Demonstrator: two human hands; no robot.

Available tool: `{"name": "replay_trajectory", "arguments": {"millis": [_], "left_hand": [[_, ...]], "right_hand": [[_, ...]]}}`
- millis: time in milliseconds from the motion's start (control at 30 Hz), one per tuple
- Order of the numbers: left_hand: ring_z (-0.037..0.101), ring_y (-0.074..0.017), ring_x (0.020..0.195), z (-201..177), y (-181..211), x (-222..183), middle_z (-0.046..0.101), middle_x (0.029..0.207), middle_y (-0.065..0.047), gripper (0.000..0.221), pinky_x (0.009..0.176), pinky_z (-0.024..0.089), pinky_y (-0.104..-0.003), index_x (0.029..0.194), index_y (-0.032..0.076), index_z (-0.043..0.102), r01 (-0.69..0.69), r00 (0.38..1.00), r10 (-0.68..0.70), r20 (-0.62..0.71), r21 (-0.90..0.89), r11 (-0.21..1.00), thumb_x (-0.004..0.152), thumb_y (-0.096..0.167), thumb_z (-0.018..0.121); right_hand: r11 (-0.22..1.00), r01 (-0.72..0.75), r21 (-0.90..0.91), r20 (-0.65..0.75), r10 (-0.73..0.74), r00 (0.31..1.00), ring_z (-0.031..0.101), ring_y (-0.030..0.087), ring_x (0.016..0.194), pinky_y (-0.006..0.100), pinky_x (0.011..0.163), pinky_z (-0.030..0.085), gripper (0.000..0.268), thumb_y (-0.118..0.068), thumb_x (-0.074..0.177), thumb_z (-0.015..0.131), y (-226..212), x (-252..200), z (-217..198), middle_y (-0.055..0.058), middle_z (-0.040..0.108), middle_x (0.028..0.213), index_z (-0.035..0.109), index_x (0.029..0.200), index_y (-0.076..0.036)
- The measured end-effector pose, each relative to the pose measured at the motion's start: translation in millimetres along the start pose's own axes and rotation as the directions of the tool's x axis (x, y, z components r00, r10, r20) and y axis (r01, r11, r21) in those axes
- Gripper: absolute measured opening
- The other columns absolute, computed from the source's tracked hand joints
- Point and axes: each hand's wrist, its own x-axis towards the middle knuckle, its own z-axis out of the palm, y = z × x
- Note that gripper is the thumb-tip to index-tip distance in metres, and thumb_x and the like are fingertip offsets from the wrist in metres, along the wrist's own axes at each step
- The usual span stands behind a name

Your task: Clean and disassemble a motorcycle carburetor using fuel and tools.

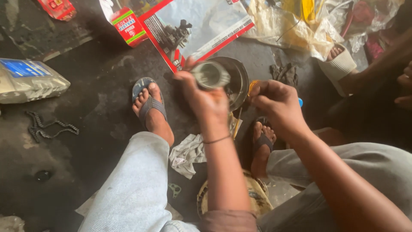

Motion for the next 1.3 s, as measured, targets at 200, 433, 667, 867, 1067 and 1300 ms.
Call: {"name": "replay_trajectory", "arguments": {"millis": [200, 433, 667, 867, 1067, 1300], "left_hand": [[0.065, -0.0223, 0.090, -52, 12, 28, 0.065, 0.109, -0.010, 0.049, 0.068, 0.053, -0.038, 0.121, 0.006, 0.061, 0.008, 0.972, 0.051, -0.231, 0.248, 0.969, 0.104, 0.049, 0.047], [0.063, -0.0220, 0.091, -101, 0, 35, 0.064, 0.106, -0.011, 0.033, 0.071, 0.050, -0.035, 0.119, 0.005, 0.064, 0.093, 0.926, 0.099, -0.365, 0.472, 0.877, 0.097, 0.028, 0.057], [0.067, -0.0221, 0.101, -96, 7, 36, 0.065, 0.110, -0.005, 0.038, 0.082, 0.054, -0.036, 0.125, 0.011, 0.060, 0.007, 0.960, 0.100, -0.260, 0.381, 0.925, 0.089, 0.023, 0.060], [0.063, -0.0202, 0.097, -102, -4, 44, 0.063, 0.110, -0.004, 0.031, 0.081, 0.057, -0.039, 0.122, 0.011, 0.059, -0.006, 0.996, 0.032, -0.080, 0.309, 0.951, 0.099, 0.030, 0.066], [0.066, -0.0179, 0.086, -77, -13, 38, 0.065, 0.106, -0.002, 0.032, 0.071, 0.057, -0.036, 0.118, 0.014, 0.064, 0.156, 0.979, -0.109, -0.174, 0.282, 0.947, 0.097, 0.038, 0.064], [0.067, -0.0245, 0.077, -71, -35, 17, 0.066, 0.095, -0.004, 0.031, 0.069, 0.060, -0.039, 0.111, 0.010, 0.066, 0.364, 0.932, -0.363, -0.010, 0.024, 0.931, 0.101, 0.039, 0.063]], "right_hand": [[0.598, -0.165, -0.785, -0.275, -0.097, 0.957, 0.072, 0.031, 0.074, 0.041, 0.073, 0.056, 0.027, -0.028, 0.100, 0.068, 88, 50, 6, 0.016, 0.073, 0.085, 0.076, 0.098, -0.002], [0.413, -0.047, -0.910, -0.103, -0.115, 0.988, 0.068, 0.040, 0.107, 0.051, 0.093, 0.053, 0.019, -0.018, 0.095, 0.065, 210, 99, 32, 0.015, 0.071, 0.115, 0.069, 0.113, -0.014], [0.243, -0.011, -0.970, 0.008, 0.080, 0.997, 0.069, 0.043, 0.096, 0.053, 0.083, 0.054, 0.069, -0.010, 0.087, 0.057, 198, 115, 46, 0.023, 0.069, 0.108, 0.047, 0.154, -0.023], [0.169, 0.037, -0.985, 0.070, 0.189, 0.980, 0.070, 0.040, 0.093, 0.052, 0.080, 0.055, 0.072, -0.011, 0.082, 0.059, 112, 80, 22, 0.020, 0.072, 0.104, 0.049, 0.152, -0.027], [0.129, 0.063, -0.990, 0.076, 0.100, 0.992, 0.071, 0.037, 0.084, 0.050, 0.072, 0.056, 0.061, -0.017, 0.090, 0.057, 16, 2, 17, 0.016, 0.071, 0.101, 0.053, 0.150, -0.030], [0.244, 0.054, -0.968, 0.053, -0.010, 0.999, 0.069, 0.039, 0.077, 0.050, 0.069, 0.056, 0.079, -0.004, 0.077, 0.060, 29, -44, 19, 0.015, 0.067, 0.098, 0.051, 0.151, -0.028]]}}
